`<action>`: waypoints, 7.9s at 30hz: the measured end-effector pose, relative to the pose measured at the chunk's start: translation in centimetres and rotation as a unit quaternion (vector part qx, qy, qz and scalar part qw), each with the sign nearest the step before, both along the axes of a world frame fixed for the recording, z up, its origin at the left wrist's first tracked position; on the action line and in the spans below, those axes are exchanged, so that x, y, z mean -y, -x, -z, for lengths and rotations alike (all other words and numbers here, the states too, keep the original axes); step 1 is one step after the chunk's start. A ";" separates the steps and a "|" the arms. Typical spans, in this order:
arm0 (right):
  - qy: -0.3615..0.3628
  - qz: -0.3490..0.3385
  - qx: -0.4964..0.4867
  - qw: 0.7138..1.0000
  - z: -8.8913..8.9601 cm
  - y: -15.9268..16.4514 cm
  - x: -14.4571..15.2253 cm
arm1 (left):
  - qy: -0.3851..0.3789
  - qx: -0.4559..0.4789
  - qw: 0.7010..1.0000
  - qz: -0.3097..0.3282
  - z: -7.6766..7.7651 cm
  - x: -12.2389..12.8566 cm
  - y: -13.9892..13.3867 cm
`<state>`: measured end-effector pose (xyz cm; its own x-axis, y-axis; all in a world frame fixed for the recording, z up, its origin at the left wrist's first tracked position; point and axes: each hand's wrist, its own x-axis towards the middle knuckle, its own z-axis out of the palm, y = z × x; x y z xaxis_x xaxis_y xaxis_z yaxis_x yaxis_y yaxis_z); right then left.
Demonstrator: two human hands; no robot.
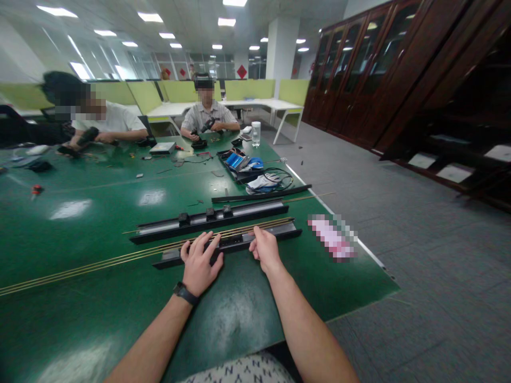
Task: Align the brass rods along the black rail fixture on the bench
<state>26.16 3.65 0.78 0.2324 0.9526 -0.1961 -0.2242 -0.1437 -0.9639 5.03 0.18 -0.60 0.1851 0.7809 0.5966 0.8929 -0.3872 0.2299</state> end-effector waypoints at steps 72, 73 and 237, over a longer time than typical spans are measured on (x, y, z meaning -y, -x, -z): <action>0.011 0.008 0.010 1.000 -0.6 0.2 0.2 | 0.030 0.002 1.000 -0.003 -0.5 0.1 -0.2; 0.011 0.010 0.011 1.000 -0.6 0.2 0.2 | 0.028 0.004 1.000 -0.004 -0.5 0.1 -0.2; 0.020 0.045 -0.059 0.997 -1.0 -2.3 -0.6 | 0.013 -0.006 1.000 -0.020 -0.2 -0.1 -0.6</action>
